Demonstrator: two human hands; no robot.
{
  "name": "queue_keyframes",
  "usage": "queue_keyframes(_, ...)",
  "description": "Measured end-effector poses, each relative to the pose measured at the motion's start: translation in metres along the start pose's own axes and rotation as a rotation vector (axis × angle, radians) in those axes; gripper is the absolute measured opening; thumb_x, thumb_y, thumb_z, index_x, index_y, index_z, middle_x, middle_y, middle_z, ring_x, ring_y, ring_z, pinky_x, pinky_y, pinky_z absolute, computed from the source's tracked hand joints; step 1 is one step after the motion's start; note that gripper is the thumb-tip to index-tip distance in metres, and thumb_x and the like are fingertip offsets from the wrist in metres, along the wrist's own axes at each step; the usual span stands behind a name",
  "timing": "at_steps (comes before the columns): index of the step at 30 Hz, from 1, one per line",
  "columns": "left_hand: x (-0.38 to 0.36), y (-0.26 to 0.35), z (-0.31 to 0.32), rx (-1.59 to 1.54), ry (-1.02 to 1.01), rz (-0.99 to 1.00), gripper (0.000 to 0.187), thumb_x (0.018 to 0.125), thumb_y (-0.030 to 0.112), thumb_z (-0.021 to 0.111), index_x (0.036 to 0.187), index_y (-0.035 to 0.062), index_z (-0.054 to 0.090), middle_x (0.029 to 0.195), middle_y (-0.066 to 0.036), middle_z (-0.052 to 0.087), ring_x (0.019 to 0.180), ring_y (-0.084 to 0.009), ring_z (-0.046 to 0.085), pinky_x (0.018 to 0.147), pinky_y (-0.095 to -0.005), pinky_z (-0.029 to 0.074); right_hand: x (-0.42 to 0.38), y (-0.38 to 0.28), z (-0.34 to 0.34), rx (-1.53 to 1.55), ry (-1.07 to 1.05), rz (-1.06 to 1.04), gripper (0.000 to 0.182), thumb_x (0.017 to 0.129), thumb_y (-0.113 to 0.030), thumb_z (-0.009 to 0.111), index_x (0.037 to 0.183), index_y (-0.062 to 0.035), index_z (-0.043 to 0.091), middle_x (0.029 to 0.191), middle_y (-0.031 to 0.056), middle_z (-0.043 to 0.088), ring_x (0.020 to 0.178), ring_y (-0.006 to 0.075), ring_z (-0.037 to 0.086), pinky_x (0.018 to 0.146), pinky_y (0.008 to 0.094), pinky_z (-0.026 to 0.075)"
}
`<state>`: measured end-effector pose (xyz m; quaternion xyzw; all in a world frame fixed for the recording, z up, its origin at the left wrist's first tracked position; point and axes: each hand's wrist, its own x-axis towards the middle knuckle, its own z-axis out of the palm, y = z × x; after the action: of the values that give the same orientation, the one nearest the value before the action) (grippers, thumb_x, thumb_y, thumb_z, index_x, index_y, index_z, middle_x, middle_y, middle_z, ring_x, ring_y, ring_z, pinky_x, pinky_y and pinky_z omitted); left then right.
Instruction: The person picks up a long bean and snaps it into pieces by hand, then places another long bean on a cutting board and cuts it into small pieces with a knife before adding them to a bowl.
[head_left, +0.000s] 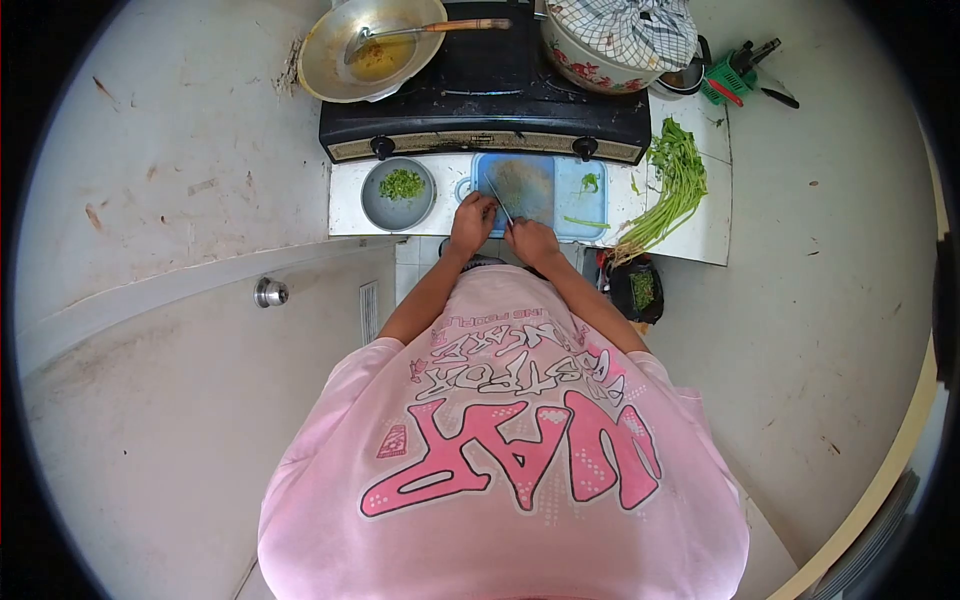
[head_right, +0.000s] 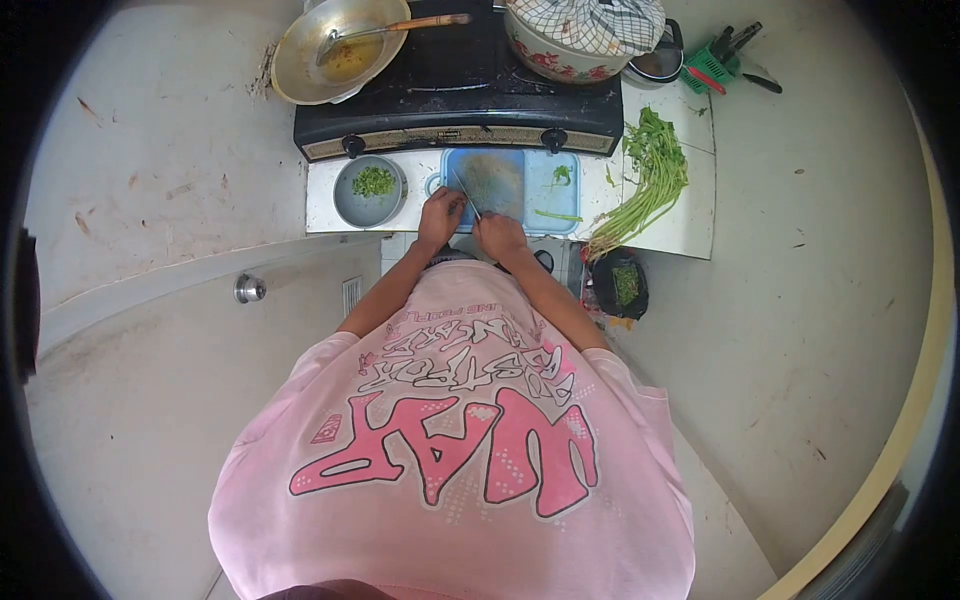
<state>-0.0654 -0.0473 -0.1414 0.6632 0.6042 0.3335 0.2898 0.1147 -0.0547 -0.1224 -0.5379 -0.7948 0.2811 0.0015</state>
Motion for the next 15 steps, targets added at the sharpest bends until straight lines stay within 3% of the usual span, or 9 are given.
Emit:
queue_keyframes(9, 0.001, -0.004, 0.002, -0.059, -0.026, -0.055, 0.015, 0.086, -0.002, 0.069, 0.100, 0.0000, 0.075, 0.093, -0.015, 0.068, 0.085, -0.0289, 0.072, 0.077, -0.0383, 0.058, -0.011, 0.011, 0.001, 0.010, -0.027, 0.078, 0.044, 0.103, -0.037, 0.051, 0.096, 0.0031, 0.070, 0.081, 0.0273, 0.072, 0.078, 0.0454, 0.072, 0.074, 0.0540, 0.059)
queue_keyframes(15, 0.001, -0.002, -0.001, 0.001, -0.029, -0.043, 0.013, 0.086, -0.002, 0.069, 0.097, -0.0002, 0.075, 0.094, -0.016, 0.067, 0.085, -0.0307, 0.073, 0.078, -0.0385, 0.059, -0.013, 0.011, 0.005, 0.014, 0.003, -0.003, 0.042, 0.103, -0.035, 0.052, 0.095, 0.0027, 0.068, 0.076, 0.0264, 0.071, 0.073, 0.0449, 0.072, 0.070, 0.0545, 0.059)
